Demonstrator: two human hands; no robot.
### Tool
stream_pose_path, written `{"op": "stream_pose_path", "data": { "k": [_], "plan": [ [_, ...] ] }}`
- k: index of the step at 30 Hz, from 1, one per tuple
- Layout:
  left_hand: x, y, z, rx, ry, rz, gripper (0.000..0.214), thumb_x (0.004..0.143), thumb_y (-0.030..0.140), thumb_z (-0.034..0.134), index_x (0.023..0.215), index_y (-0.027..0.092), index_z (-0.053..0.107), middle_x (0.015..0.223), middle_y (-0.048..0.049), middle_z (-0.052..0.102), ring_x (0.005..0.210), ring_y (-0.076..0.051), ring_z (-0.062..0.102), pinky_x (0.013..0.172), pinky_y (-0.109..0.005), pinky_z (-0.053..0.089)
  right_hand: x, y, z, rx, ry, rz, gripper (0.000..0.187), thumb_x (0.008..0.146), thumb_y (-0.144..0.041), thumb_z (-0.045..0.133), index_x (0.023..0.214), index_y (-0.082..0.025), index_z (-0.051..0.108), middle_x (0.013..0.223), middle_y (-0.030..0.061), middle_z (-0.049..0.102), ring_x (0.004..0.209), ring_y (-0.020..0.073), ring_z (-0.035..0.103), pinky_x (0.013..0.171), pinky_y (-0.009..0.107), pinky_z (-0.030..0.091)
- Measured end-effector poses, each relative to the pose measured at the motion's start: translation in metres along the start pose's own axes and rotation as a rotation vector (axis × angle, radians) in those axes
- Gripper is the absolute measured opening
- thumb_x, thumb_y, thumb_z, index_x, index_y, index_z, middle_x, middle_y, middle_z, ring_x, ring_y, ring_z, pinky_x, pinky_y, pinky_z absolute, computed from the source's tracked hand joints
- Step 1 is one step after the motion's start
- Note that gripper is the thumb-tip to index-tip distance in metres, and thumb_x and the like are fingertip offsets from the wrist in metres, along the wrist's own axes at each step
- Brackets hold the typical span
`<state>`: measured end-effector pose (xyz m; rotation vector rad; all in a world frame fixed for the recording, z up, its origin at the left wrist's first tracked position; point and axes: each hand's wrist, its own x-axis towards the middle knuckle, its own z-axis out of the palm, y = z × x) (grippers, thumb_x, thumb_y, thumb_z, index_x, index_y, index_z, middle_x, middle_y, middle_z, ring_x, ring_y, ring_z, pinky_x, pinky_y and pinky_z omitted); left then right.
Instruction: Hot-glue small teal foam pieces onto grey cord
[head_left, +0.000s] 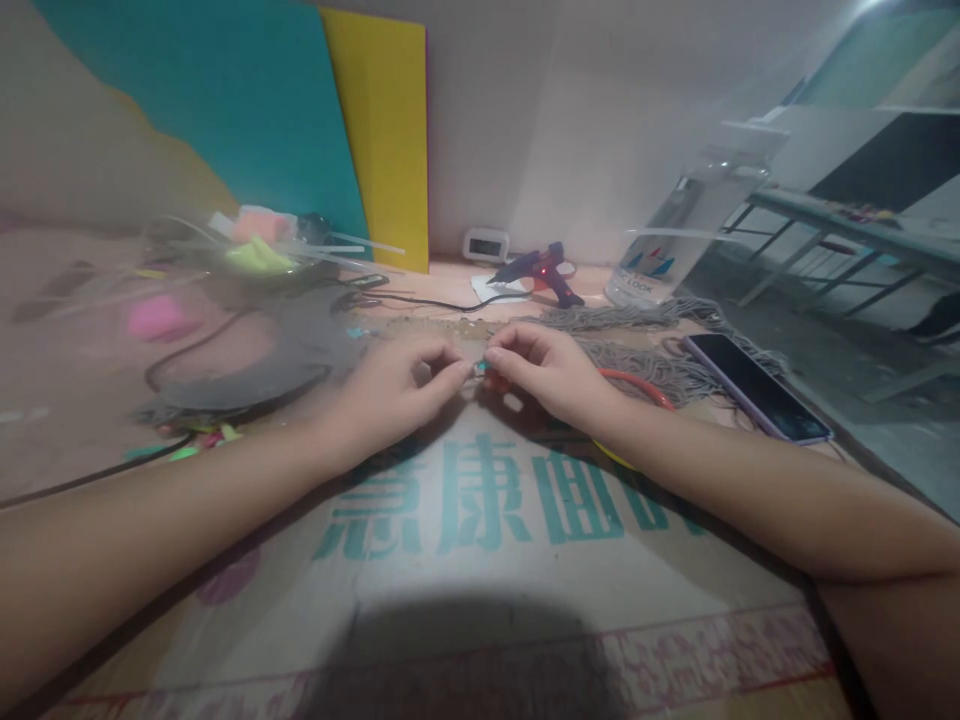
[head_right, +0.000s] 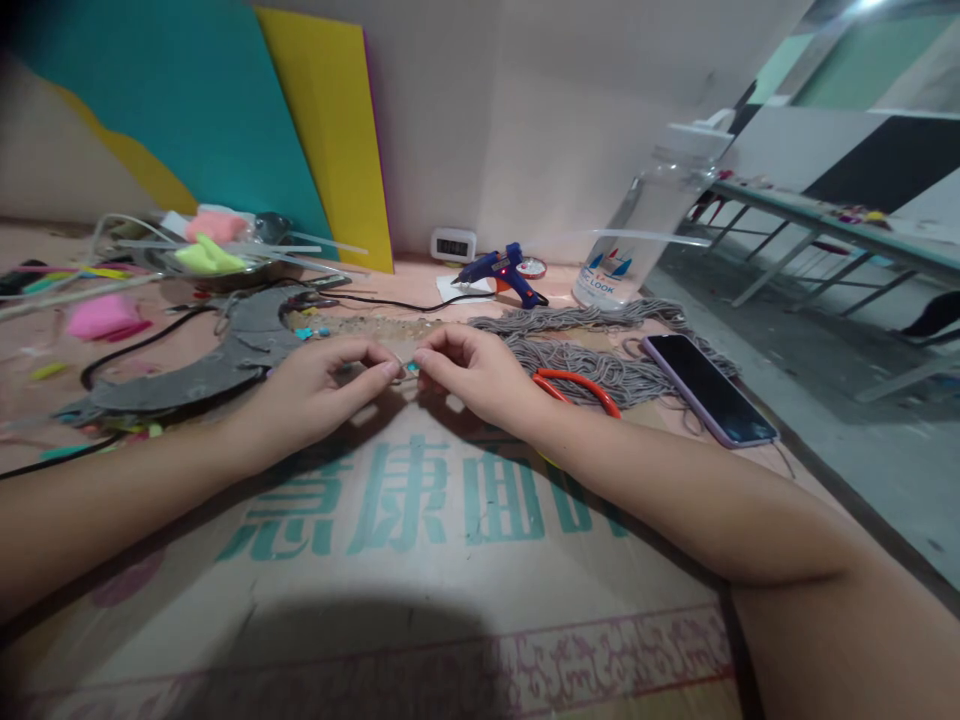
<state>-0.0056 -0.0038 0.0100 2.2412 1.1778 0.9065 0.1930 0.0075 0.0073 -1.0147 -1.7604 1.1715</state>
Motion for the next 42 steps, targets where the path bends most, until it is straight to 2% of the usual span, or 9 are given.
{"op": "stream_pose_path", "data": {
  "k": [7,15,21,27,33,38,40,42],
  "plan": [
    [0.001,-0.002,0.000,-0.007,-0.086,0.030,0.030,0.094,0.038,0.047,0.082,0.020,0.068,0.085,-0.0022,0.072,0.083,-0.019,0.063,0.076,-0.031,0.045,0.000,0.002,0.000,-0.009,-0.009,-0.022,0.020,0.084,-0.036,0.065,0.082,-0.018,0.057,0.066,-0.0028,0.062,0.060,0.0101,0.057,0.059,0.024,0.046],
    [0.001,-0.004,0.000,0.031,0.054,0.046,0.027,0.091,0.042,0.055,0.088,0.019,0.067,0.091,-0.0032,0.071,0.088,-0.021,0.063,0.082,-0.032,0.046,-0.001,0.001,0.000,-0.075,-0.027,-0.033,0.019,0.086,-0.036,0.063,0.084,-0.018,0.058,0.068,-0.0017,0.064,0.061,0.0107,0.059,0.059,0.024,0.046],
    [0.001,-0.006,-0.001,0.045,0.070,0.092,0.027,0.092,0.042,0.054,0.091,0.019,0.068,0.095,-0.0038,0.070,0.094,-0.021,0.063,0.088,-0.035,0.045,-0.003,0.000,0.000,-0.102,-0.030,-0.033,0.016,0.087,-0.033,0.063,0.084,-0.017,0.060,0.067,-0.0018,0.065,0.061,0.0106,0.059,0.059,0.024,0.046],
    [0.003,-0.011,0.004,0.110,0.068,0.172,0.019,0.088,0.035,0.059,0.080,0.020,0.068,0.089,-0.0041,0.069,0.092,-0.021,0.062,0.087,-0.035,0.045,-0.002,-0.001,0.001,-0.037,-0.031,-0.027,0.017,0.089,-0.034,0.060,0.084,-0.018,0.058,0.065,-0.0018,0.066,0.059,0.0110,0.061,0.058,0.024,0.049],
    [0.002,-0.008,0.003,0.080,0.043,0.119,0.022,0.089,0.038,0.057,0.084,0.020,0.067,0.087,-0.0020,0.070,0.085,-0.020,0.062,0.080,-0.033,0.044,-0.001,0.000,0.001,0.040,-0.038,-0.007,0.012,0.089,-0.030,0.059,0.087,-0.018,0.058,0.066,-0.0018,0.067,0.060,0.0112,0.064,0.059,0.025,0.052],
    [0.001,-0.005,-0.001,0.066,0.046,0.044,0.034,0.095,0.042,0.049,0.075,0.018,0.062,0.079,-0.0023,0.067,0.081,-0.020,0.061,0.078,-0.032,0.045,0.000,0.002,0.001,0.010,-0.056,-0.026,0.012,0.089,-0.028,0.058,0.084,-0.018,0.057,0.066,-0.0021,0.065,0.060,0.0109,0.062,0.060,0.025,0.050],
    [0.000,-0.005,-0.001,0.034,0.072,0.023,0.030,0.093,0.043,0.052,0.083,0.018,0.064,0.085,-0.0029,0.070,0.084,-0.020,0.063,0.080,-0.032,0.047,0.000,0.004,0.001,-0.039,-0.083,-0.038,0.013,0.090,-0.029,0.059,0.084,-0.018,0.058,0.069,-0.0015,0.066,0.062,0.0106,0.061,0.060,0.024,0.048],
    [0.000,-0.006,0.000,-0.030,0.051,0.044,0.026,0.093,0.040,0.054,0.101,0.019,0.067,0.097,-0.0036,0.073,0.091,-0.020,0.065,0.083,-0.031,0.048,-0.001,0.005,0.000,-0.082,-0.115,-0.045,0.016,0.090,-0.032,0.060,0.083,-0.018,0.059,0.072,-0.0010,0.066,0.064,0.0103,0.060,0.059,0.023,0.047]
  ]
}}
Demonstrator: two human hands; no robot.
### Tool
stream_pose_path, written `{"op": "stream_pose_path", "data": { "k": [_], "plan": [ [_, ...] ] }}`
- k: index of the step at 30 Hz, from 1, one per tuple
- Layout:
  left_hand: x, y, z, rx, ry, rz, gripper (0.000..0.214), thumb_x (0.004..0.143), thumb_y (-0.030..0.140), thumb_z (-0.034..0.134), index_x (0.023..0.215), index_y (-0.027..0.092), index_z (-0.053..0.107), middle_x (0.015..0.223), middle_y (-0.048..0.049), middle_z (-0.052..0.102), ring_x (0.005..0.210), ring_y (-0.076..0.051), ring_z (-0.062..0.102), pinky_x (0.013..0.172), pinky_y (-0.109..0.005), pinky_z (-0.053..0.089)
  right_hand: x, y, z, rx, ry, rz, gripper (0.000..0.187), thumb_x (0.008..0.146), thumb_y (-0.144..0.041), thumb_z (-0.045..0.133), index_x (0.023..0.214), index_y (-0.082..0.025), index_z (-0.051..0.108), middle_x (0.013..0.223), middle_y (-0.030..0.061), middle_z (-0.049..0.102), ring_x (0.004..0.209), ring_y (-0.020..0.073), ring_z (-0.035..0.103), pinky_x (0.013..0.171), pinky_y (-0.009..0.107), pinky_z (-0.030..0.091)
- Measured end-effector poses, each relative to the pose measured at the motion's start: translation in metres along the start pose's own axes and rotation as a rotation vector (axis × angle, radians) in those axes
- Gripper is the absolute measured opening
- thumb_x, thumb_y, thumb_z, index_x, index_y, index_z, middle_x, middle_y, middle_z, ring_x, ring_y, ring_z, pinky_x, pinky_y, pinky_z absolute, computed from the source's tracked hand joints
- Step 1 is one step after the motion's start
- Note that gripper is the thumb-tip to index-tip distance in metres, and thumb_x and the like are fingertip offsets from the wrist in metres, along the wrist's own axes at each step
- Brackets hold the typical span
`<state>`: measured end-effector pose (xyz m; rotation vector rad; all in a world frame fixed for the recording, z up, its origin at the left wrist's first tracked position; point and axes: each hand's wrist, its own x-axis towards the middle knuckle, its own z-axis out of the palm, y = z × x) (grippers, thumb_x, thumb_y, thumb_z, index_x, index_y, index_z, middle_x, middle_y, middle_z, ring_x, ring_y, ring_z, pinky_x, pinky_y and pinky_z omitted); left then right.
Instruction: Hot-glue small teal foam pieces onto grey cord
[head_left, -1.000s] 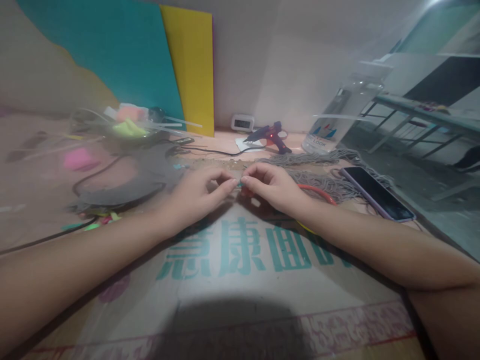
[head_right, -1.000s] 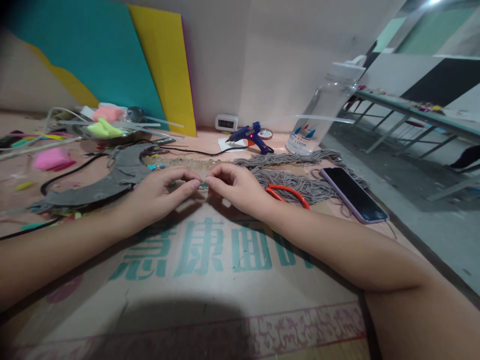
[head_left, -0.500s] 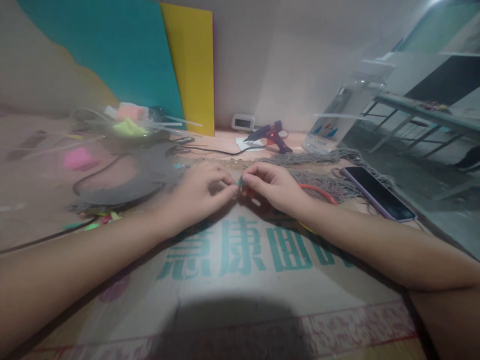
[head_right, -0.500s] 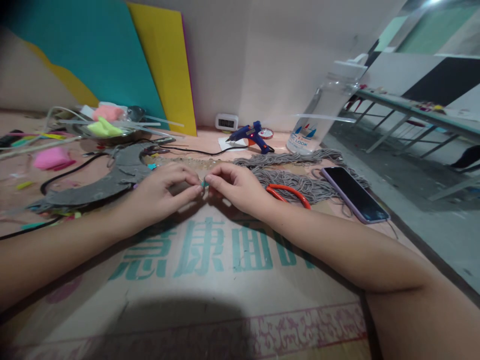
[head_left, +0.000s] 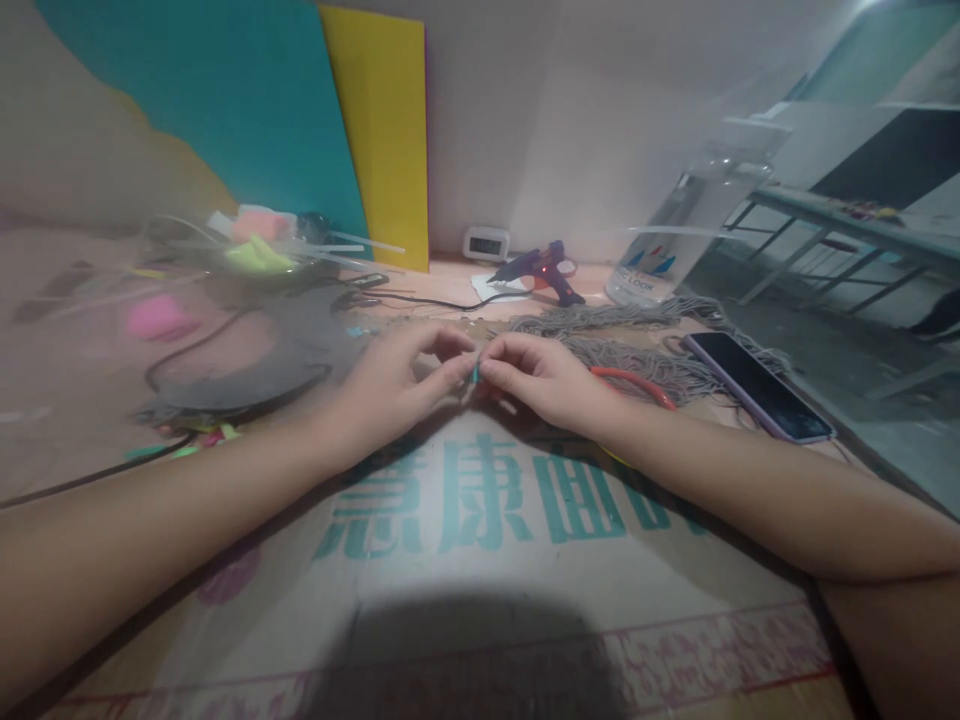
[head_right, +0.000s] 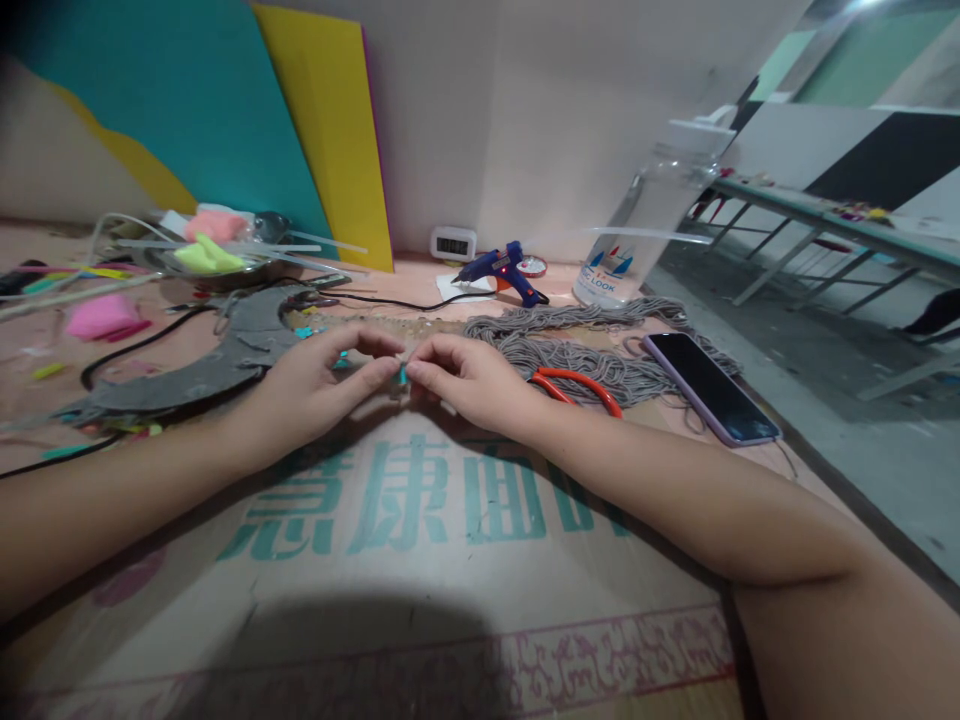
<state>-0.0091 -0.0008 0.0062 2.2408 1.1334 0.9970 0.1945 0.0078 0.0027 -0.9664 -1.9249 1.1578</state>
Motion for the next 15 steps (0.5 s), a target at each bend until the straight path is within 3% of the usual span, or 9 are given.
{"op": "stream_pose_path", "data": {
  "k": [3,10,15],
  "plan": [
    [-0.0012,0.0000,0.0004,-0.052,-0.049,0.031,0.026,0.093,0.036,0.056,0.113,0.023,0.068,0.106,-0.0019,0.074,0.095,-0.019,0.067,0.088,-0.030,0.049,-0.0013,0.0001,-0.0008,-0.014,-0.014,0.012,0.020,0.091,-0.036,0.060,0.083,-0.018,0.059,0.074,-0.0005,0.067,0.064,0.0103,0.060,0.058,0.023,0.046],
    [0.0013,0.0030,-0.0010,-0.112,-0.006,-0.159,0.021,0.087,0.038,0.064,0.092,0.019,0.071,0.087,-0.0005,0.074,0.076,-0.016,0.065,0.072,-0.026,0.049,0.0010,-0.0024,0.0009,0.126,0.038,0.014,0.014,0.087,-0.027,0.064,0.095,-0.018,0.058,0.082,-0.0009,0.065,0.064,0.0087,0.059,0.057,0.022,0.049],
    [0.0032,0.0024,-0.0005,-0.158,0.012,-0.183,0.019,0.086,0.036,0.065,0.087,0.018,0.068,0.085,-0.0001,0.071,0.077,-0.015,0.062,0.071,-0.025,0.047,0.0011,0.0006,0.0029,0.240,-0.125,0.066,0.043,0.080,-0.012,0.067,0.118,-0.021,0.049,0.087,-0.0024,0.067,0.060,0.0073,0.060,0.052,0.019,0.048]
  ]
}}
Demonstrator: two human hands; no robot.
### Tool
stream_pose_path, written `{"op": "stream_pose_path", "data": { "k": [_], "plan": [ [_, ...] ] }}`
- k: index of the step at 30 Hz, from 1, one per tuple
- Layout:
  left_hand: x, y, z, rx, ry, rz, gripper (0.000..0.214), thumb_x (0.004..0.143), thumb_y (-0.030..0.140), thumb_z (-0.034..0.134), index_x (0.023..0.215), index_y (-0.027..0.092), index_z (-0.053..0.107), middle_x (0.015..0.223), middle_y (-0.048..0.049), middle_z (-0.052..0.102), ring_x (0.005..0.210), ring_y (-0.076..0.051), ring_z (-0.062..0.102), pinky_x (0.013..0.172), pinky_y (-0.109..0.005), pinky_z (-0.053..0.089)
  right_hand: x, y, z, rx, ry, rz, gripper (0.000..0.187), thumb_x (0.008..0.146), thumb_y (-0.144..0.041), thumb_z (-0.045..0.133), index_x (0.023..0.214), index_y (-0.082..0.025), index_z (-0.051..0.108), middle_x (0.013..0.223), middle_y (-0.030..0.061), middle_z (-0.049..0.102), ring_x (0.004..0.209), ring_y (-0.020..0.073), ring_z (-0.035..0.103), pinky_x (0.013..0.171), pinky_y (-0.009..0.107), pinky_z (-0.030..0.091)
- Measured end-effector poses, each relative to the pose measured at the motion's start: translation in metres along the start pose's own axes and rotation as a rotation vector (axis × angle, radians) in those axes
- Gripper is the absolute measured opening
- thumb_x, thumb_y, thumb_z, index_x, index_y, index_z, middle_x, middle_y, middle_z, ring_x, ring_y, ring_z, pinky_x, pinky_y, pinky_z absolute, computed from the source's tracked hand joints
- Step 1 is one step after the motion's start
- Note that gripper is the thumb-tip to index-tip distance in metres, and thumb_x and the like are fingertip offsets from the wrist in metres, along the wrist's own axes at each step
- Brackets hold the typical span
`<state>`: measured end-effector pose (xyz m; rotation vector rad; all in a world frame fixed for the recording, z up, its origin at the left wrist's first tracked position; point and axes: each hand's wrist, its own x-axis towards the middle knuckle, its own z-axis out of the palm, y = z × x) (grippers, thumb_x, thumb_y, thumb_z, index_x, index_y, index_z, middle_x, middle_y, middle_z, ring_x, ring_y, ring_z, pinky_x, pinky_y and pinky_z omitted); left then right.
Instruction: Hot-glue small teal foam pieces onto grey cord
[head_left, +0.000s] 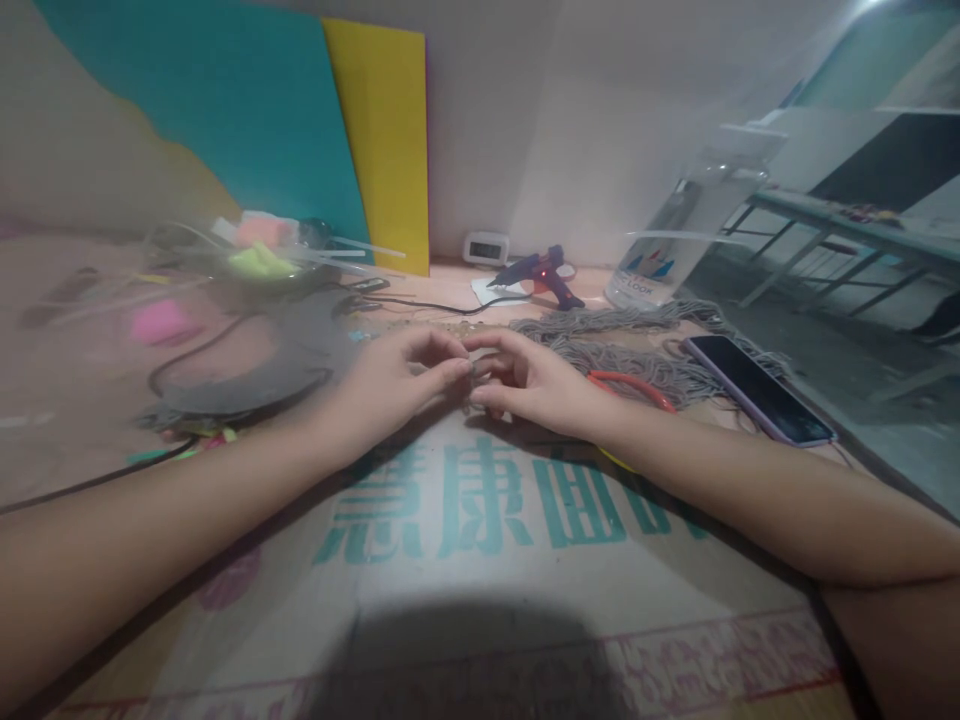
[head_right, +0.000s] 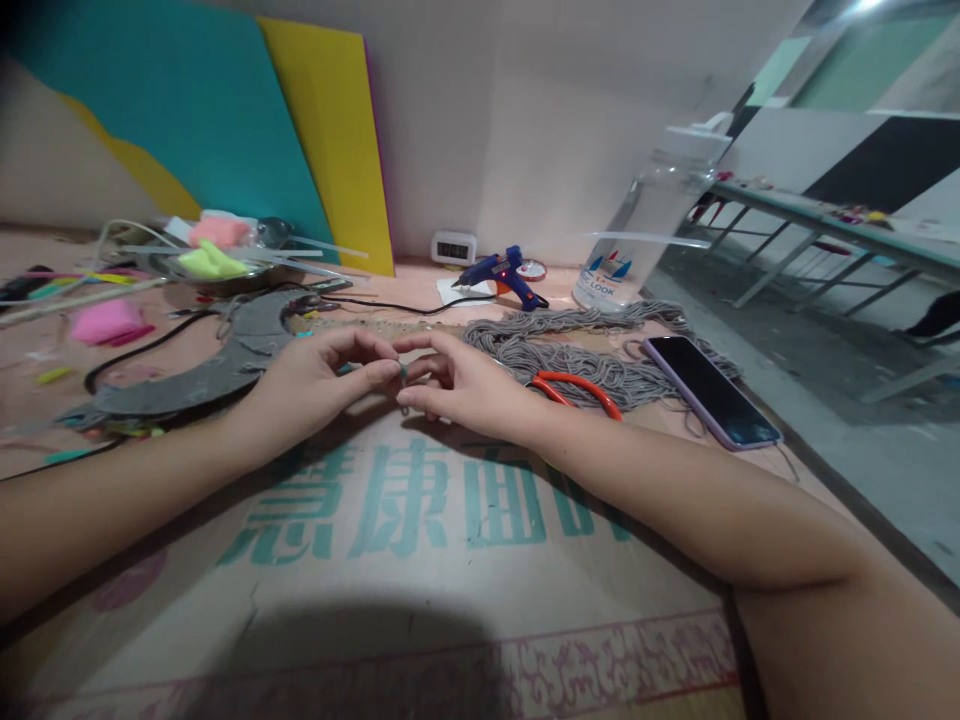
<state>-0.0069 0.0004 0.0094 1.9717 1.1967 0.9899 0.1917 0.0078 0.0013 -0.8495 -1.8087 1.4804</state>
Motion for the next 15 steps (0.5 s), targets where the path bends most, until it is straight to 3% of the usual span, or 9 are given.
{"op": "stream_pose_path", "data": {
  "k": [4,9,15],
  "plan": [
    [0.0000,-0.0029,0.0019,-0.028,-0.033,0.005,0.017,0.085,0.034,0.065,0.085,0.017,0.068,0.084,-0.0008,0.071,0.078,-0.015,0.063,0.073,-0.027,0.047,-0.0001,-0.0003,-0.0002,-0.055,0.041,0.014,0.038,0.082,-0.013,0.064,0.118,-0.021,0.053,0.072,-0.0048,0.066,0.060,0.0095,0.062,0.051,0.019,0.047],
    [0.0008,-0.0061,0.0031,-0.051,-0.063,0.013,0.020,0.087,0.037,0.064,0.092,0.018,0.069,0.088,-0.0020,0.072,0.081,-0.017,0.065,0.075,-0.029,0.048,0.0023,-0.0040,-0.0009,-0.131,0.167,0.104,0.003,0.085,-0.016,0.062,0.087,-0.016,0.062,0.067,-0.0015,0.068,0.053,0.0071,0.058,0.050,0.018,0.044],
    [0.0018,-0.0041,0.0018,0.017,-0.065,0.015,0.027,0.089,0.041,0.062,0.104,0.020,0.071,0.098,-0.0021,0.074,0.089,-0.018,0.066,0.081,-0.028,0.048,0.0038,-0.0036,-0.0024,-0.166,0.217,0.107,0.006,0.086,-0.022,0.062,0.084,-0.016,0.063,0.059,-0.0032,0.065,0.050,0.0074,0.055,0.047,0.018,0.042]
  ]
}}
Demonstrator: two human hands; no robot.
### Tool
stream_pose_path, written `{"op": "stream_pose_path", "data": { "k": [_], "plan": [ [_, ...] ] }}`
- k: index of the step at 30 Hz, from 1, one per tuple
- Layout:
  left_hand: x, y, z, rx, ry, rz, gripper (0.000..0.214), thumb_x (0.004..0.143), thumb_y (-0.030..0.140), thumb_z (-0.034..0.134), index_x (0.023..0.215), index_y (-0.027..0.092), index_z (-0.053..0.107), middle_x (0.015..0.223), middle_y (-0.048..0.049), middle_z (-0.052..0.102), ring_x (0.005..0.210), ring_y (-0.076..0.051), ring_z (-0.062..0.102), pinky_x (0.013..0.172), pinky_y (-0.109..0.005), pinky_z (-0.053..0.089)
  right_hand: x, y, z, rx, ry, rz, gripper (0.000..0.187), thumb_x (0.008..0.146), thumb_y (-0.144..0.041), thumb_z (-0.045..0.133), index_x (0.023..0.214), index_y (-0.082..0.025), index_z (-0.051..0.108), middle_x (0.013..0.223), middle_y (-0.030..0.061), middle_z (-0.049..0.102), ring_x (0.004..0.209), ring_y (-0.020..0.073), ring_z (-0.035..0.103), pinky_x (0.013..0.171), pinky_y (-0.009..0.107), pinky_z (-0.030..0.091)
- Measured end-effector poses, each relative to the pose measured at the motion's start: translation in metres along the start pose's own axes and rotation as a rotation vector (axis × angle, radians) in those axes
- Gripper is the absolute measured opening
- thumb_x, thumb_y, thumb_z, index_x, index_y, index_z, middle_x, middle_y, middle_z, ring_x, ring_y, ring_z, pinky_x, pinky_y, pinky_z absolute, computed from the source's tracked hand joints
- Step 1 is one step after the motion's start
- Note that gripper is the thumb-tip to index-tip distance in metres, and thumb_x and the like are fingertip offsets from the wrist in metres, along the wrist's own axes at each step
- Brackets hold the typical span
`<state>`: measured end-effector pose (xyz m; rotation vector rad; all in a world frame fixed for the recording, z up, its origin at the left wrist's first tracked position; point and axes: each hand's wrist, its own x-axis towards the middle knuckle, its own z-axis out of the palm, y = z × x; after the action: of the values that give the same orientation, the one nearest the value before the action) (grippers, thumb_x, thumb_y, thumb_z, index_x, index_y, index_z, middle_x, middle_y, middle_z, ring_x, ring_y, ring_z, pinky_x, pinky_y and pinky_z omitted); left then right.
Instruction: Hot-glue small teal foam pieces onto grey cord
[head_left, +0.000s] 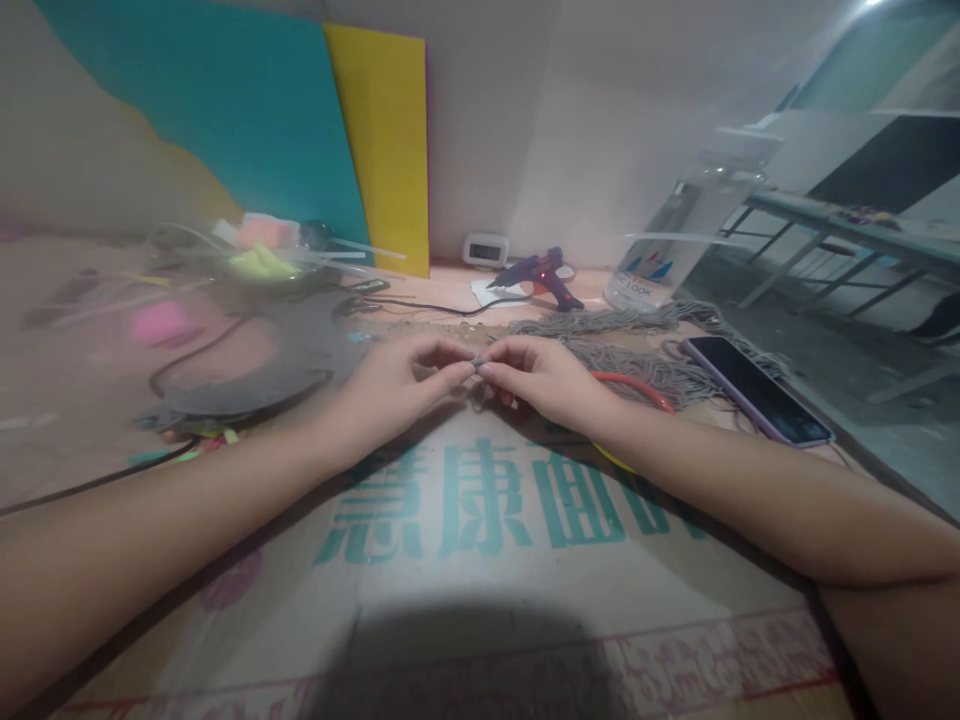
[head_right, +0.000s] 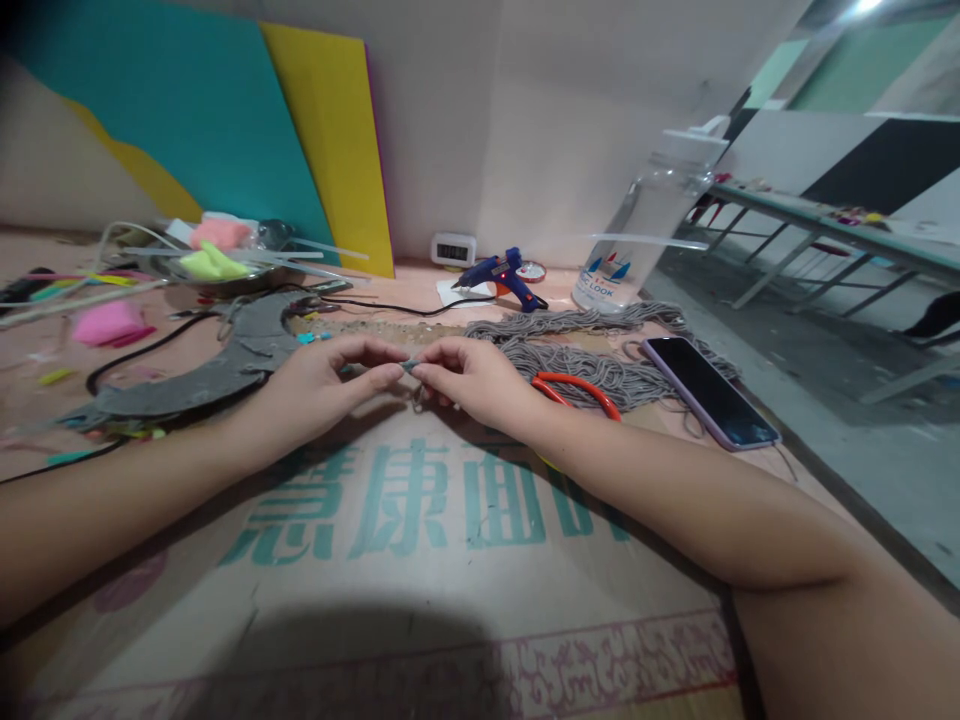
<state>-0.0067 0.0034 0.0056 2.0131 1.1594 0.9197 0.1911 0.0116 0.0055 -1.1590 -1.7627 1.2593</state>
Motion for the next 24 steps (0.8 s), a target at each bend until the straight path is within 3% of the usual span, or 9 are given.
{"op": "stream_pose_path", "data": {
  "k": [4,9,13,16,24],
  "plan": [
    [-0.0009,0.0058,-0.0010,0.115,0.022,0.018,0.023,0.088,0.039,0.061,0.087,0.019,0.072,0.087,-0.0012,0.074,0.083,-0.018,0.064,0.078,-0.028,0.046,-0.0004,0.0002,-0.0003,-0.009,-0.006,0.006,0.008,0.087,-0.025,0.062,0.084,-0.017,0.062,0.061,-0.0023,0.066,0.050,0.0076,0.055,0.046,0.018,0.042],
    [-0.0006,0.0066,-0.0021,0.137,0.027,-0.009,0.025,0.087,0.039,0.059,0.081,0.018,0.068,0.082,-0.0012,0.072,0.079,-0.019,0.062,0.074,-0.028,0.044,-0.0012,0.0007,-0.0008,-0.015,-0.016,-0.012,0.009,0.087,-0.025,0.062,0.090,-0.017,0.061,0.069,-0.0008,0.069,0.052,0.0077,0.055,0.047,0.019,0.044],
    [0.0003,0.0033,-0.0027,0.110,0.035,-0.036,0.027,0.089,0.040,0.056,0.078,0.018,0.067,0.079,-0.0005,0.070,0.072,-0.017,0.059,0.071,-0.027,0.042,-0.0016,0.0017,-0.0007,0.093,-0.083,-0.036,0.030,0.082,-0.026,0.068,0.109,-0.021,0.055,0.082,-0.0011,0.070,0.055,0.0083,0.057,0.048,0.021,0.046],
    [0.0002,0.0028,-0.0028,0.096,0.033,-0.049,0.027,0.089,0.040,0.056,0.078,0.018,0.067,0.079,-0.0005,0.069,0.071,-0.016,0.057,0.071,-0.028,0.041,-0.0025,0.0019,0.0006,0.116,-0.136,-0.057,0.043,0.079,-0.017,0.069,0.117,-0.022,0.050,0.078,-0.0048,0.064,0.056,0.0080,0.057,0.049,0.020,0.046],
    [0.0032,-0.0008,-0.0003,0.066,0.030,-0.122,0.029,0.086,0.044,0.058,0.077,0.017,0.065,0.075,-0.0011,0.067,0.069,-0.016,0.057,0.064,-0.027,0.041,-0.0002,0.0049,-0.0021,0.007,0.058,-0.136,0.022,0.090,-0.020,0.055,0.112,-0.021,0.052,0.066,-0.0056,0.060,0.051,0.0088,0.053,0.043,0.020,0.040]
  ]
}}
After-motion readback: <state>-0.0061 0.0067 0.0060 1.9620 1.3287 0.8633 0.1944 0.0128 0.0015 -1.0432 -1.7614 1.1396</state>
